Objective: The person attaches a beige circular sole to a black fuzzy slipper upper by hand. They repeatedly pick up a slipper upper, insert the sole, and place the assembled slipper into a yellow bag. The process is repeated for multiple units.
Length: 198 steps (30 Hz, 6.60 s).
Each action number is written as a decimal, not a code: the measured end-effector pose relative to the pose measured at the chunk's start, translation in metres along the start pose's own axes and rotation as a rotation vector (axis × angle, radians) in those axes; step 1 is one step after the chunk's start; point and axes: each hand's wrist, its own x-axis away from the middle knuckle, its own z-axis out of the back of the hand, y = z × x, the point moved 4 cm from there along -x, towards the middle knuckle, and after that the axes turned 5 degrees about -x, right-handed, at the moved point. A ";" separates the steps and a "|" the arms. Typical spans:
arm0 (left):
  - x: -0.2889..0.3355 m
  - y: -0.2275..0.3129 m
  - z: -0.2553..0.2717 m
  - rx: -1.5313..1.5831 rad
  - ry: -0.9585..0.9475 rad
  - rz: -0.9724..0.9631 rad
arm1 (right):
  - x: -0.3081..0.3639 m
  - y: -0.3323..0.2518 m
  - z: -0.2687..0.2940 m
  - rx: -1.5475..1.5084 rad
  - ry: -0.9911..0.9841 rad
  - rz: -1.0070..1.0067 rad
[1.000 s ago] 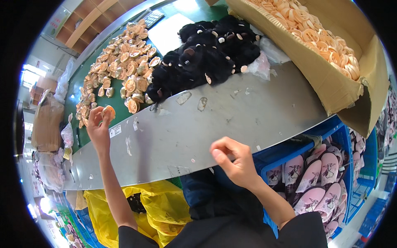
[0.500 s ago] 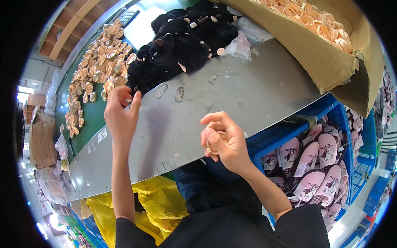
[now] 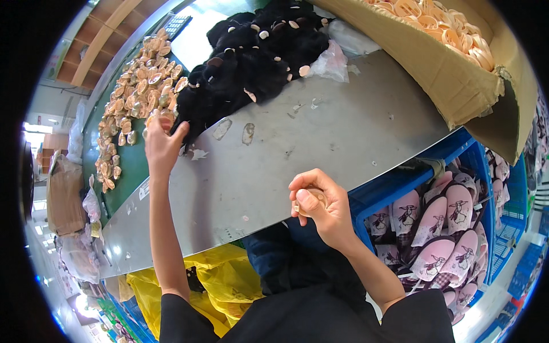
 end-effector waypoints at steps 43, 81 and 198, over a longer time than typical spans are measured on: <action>0.217 0.076 0.084 1.501 -0.220 0.364 | 0.004 -0.001 -0.086 0.451 -0.252 0.152; 0.243 0.089 0.069 1.829 -0.315 0.620 | 0.020 -0.006 -0.073 0.509 -0.183 0.195; 0.258 0.097 0.067 1.715 -0.322 0.689 | 0.023 0.017 -0.072 0.428 -0.280 0.478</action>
